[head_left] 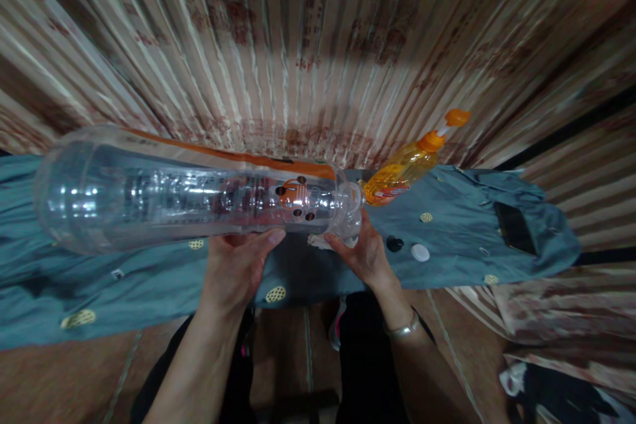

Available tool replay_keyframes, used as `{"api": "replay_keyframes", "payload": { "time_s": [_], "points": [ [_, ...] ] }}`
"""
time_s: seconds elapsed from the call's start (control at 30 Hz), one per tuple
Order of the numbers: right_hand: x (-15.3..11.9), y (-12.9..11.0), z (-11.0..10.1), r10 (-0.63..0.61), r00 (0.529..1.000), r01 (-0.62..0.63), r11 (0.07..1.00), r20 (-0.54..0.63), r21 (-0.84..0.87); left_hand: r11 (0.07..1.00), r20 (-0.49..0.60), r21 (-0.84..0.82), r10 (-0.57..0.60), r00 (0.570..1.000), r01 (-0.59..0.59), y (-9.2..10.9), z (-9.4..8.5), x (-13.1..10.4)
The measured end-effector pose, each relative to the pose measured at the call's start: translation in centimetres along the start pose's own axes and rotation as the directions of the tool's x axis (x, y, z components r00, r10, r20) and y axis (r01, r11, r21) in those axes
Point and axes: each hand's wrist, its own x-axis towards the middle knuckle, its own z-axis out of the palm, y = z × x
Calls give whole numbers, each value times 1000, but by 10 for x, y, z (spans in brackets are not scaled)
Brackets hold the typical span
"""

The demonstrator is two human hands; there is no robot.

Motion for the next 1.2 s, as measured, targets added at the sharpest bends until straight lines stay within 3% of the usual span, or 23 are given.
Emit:
{"api": "replay_keyframes", "payload": {
  "time_s": [0.67,1.2],
  "points": [
    [1,-1,0,5,1000,-5,1000,6,-11,998,-53,50,-21,998,24,0,2,-1],
    [1,3,-2,-7,999,8,1000,31,-16,999,-63,-32,-14,998,12,-1,3,-1]
  ]
}}
